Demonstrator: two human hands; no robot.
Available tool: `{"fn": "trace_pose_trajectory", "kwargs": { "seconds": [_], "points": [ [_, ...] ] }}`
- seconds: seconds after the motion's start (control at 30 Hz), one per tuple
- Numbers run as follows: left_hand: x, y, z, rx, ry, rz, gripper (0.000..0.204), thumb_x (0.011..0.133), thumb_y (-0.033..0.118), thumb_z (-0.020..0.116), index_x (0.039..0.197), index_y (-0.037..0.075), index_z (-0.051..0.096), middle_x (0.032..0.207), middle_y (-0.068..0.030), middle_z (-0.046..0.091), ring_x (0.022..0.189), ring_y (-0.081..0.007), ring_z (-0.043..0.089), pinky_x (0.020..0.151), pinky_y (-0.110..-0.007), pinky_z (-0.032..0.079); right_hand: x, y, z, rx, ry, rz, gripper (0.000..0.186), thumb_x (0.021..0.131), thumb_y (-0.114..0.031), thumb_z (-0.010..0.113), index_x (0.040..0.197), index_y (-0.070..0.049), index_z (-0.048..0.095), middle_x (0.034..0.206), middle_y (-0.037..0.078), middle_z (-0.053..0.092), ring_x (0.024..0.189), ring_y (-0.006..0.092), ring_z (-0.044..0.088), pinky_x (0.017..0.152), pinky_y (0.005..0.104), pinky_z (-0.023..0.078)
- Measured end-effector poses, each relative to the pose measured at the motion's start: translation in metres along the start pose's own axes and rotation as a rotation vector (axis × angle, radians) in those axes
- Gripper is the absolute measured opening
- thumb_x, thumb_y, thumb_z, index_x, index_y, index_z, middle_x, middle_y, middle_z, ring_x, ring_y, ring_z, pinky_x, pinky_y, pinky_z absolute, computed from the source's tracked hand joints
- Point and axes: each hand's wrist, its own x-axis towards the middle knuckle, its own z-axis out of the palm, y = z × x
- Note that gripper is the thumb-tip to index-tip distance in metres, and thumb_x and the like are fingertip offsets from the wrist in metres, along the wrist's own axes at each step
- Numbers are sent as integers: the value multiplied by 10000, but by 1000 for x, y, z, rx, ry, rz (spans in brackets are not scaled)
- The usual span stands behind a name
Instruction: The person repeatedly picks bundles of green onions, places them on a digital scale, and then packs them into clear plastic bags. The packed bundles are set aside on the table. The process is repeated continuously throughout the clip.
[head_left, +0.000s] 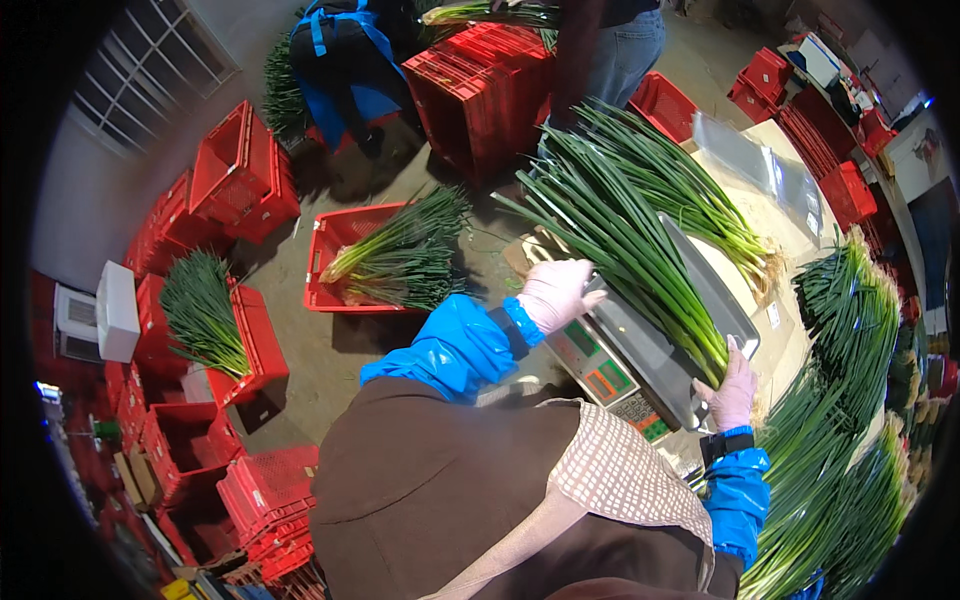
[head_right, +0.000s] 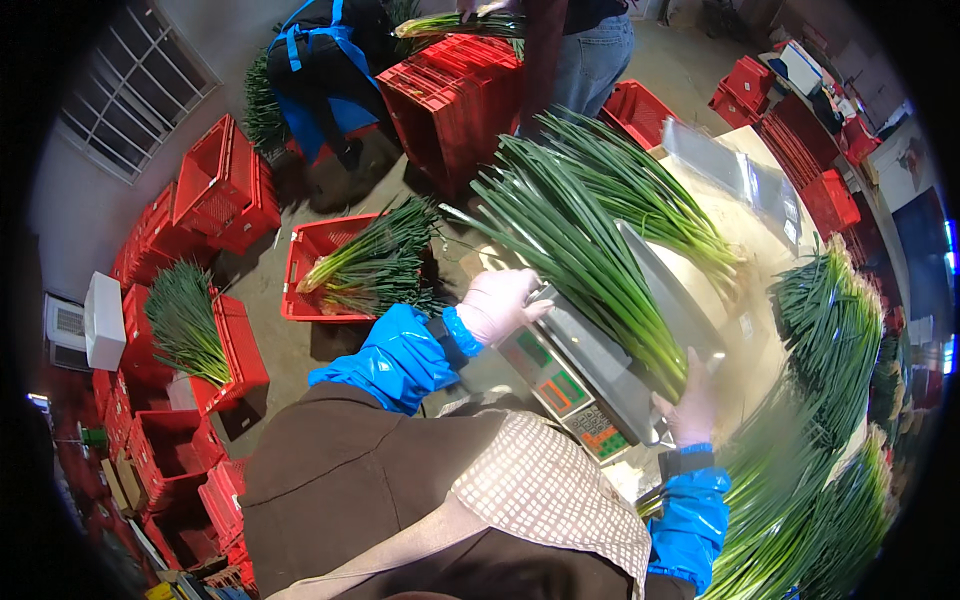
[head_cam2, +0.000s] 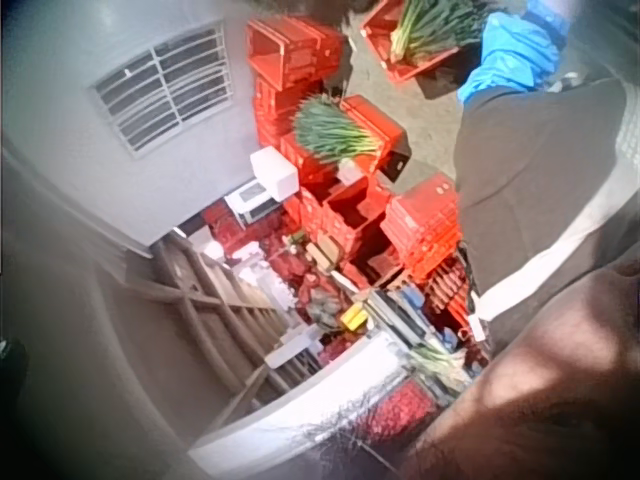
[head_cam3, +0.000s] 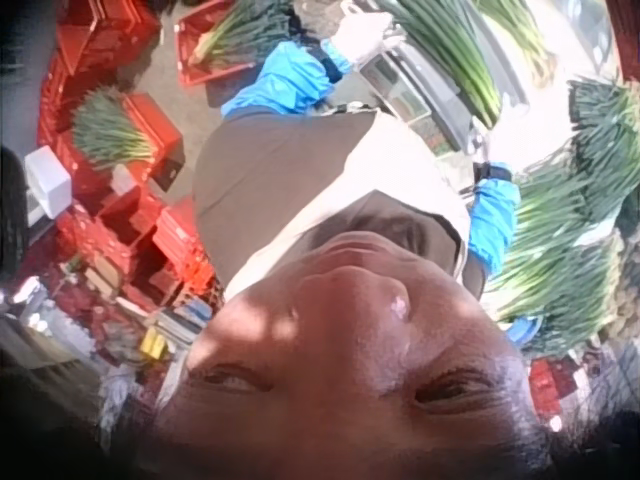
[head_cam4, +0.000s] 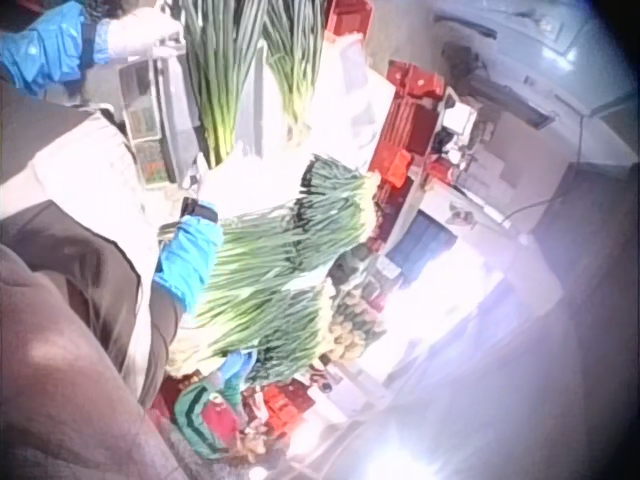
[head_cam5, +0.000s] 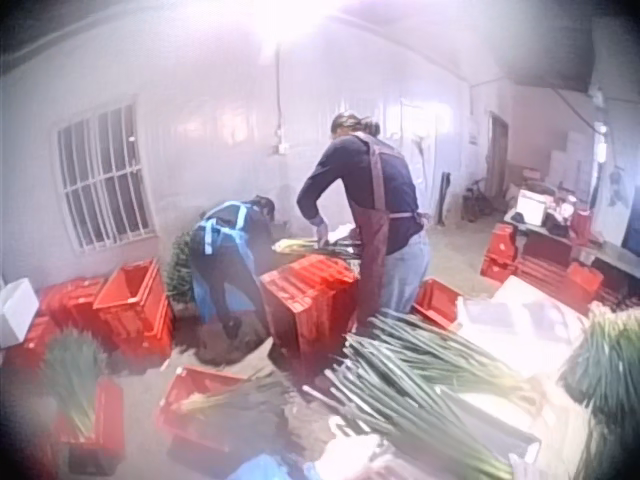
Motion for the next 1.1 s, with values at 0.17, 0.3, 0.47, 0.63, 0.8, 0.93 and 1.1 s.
{"fn": "trace_pose_trajectory", "kwargs": {
  "seconds": [0.17,0.3,0.47,0.63,0.8,0.93,1.1],
  "points": [
    [28,92,35,12,175,724,808,701,353,781,1386,120,420,1273,-158,538,1208,-334,510,981,-475,417,20,18,9,77,-21,-48,956,592,-223,846,1415,-73,383,1302,183,494,1194,376,493,1017,431,404],
    [69,137,80,326,-139,845,1122,567,411,858,1507,241,270,1371,-116,452,1314,-335,398,1089,-564,278,27,31,9,68,-66,-42,923,601,-224,856,1382,-48,397,1296,199,489,1196,381,490,1020,431,407],
    [95,147,100,451,-279,686,996,577,405,874,1442,271,400,1178,-88,590,1143,-293,552,956,-465,399,2,55,4,109,65,69,872,694,-417,803,1382,-40,422,1268,212,535,1139,398,536,998,432,431],
    [90,151,97,448,-357,647,895,581,393,876,1371,226,490,1039,-99,644,1038,-286,618,865,-427,450,-42,85,2,391,40,297,718,871,-278,685,1468,-64,349,1469,178,406,1333,299,423,1115,383,326],
    [72,142,93,450,-207,723,1137,546,396,888,1501,254,289,1172,-124,554,1146,-315,517,1044,-558,324,-134,158,-53,98,632,261,673,877,-244,698,1421,-2,385,1418,198,445,1334,305,398,1110,393,303],
    [60,133,86,433,-91,789,1242,521,357,894,1538,271,186,1211,-136,511,1182,-334,464,1103,-597,243,-273,243,-91,-576,419,1113,678,954,-399,561,1475,-33,328,1493,218,364,1395,316,327,1130,421,289],
    [44,128,60,421,-86,705,1262,533,334,890,1545,280,138,1358,-209,455,1290,-417,409,1131,-619,167,-397,293,-4,-311,218,1245,762,925,-399,578,1532,-112,218,1499,258,335,1339,402,388,1076,450,369]
  ]
}}
